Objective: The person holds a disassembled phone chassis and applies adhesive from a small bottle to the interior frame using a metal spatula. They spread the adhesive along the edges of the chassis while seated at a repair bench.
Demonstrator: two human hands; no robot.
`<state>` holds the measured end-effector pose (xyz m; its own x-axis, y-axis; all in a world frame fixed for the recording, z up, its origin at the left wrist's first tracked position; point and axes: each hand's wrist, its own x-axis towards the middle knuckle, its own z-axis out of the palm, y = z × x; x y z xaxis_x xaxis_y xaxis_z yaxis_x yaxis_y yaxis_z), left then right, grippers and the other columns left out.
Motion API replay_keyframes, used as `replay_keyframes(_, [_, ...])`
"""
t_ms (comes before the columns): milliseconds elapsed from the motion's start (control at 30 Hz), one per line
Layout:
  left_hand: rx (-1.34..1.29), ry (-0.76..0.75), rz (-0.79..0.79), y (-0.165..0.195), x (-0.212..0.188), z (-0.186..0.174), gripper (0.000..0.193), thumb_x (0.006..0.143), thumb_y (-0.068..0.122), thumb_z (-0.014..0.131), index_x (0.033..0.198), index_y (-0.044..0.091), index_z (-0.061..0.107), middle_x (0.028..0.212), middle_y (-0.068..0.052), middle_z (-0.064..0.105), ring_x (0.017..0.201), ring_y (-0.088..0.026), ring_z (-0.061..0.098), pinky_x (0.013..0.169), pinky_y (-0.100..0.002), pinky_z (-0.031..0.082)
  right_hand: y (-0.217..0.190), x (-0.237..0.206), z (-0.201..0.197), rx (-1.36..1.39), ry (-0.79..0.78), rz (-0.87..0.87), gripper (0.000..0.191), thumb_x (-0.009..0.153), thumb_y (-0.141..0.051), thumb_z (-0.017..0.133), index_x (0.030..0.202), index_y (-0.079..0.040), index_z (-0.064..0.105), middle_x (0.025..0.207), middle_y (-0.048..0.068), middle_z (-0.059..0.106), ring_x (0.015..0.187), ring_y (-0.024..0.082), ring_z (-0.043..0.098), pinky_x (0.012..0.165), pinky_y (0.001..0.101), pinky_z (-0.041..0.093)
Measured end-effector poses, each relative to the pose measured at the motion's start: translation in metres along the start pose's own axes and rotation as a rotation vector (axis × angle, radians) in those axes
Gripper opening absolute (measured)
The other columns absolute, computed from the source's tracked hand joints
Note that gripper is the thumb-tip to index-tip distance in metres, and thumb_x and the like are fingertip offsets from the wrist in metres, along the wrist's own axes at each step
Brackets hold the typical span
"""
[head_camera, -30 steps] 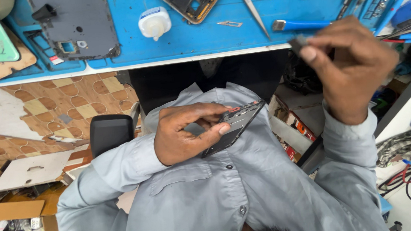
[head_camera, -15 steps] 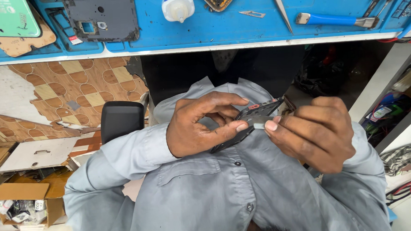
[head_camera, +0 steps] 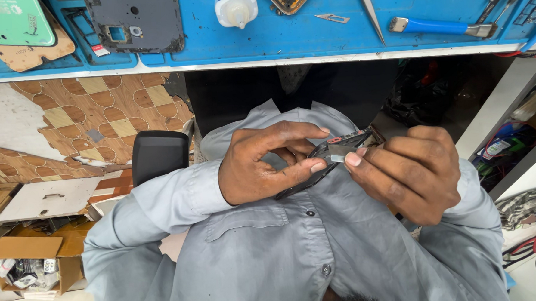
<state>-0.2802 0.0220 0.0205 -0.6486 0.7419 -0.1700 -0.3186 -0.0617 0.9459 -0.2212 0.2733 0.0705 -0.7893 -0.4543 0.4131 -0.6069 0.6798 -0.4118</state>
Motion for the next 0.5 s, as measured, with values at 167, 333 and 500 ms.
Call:
replay_keyframes(167, [0.000,-0.001,0.019,-0.002,0.001,0.000,0.036,0.099,0.012,0.077,0.131,0.008,0.064,0.104,-0.011,0.079,0.088,-0.015,0.080,0.073,-0.024,0.067,0.003,-0.003,-0.010,0.062,-0.036,0.045,0.024,0.078,-0.004,0.086,0.098,-0.004,0.074,0.087,0.003,0.066,0.077,0.021,0.059,0.060,0.0351,0.045])
replay_keyframes(333, [-0.004,-0.026,0.036,-0.003,-0.001,-0.002,0.035,0.101,0.011,0.075,0.134,0.008,0.063,0.105,-0.010,0.079,0.087,-0.014,0.080,0.073,-0.024,0.066,0.016,-0.007,-0.020,-0.079,-0.073,0.342,0.022,0.084,0.002,0.081,0.100,-0.003,0.067,0.092,0.010,0.060,0.085,0.030,0.061,0.075,0.0439,0.048])
replay_keyframes(500, [0.017,-0.037,0.067,-0.006,-0.002,-0.002,0.035,0.101,0.010,0.075,0.134,0.008,0.063,0.104,-0.009,0.079,0.084,-0.013,0.079,0.070,-0.023,0.066,0.067,-0.003,-0.005,-0.301,-0.032,0.481,0.021,0.086,0.004,0.080,0.102,-0.001,0.067,0.096,0.012,0.062,0.086,0.029,0.064,0.074,0.0405,0.050])
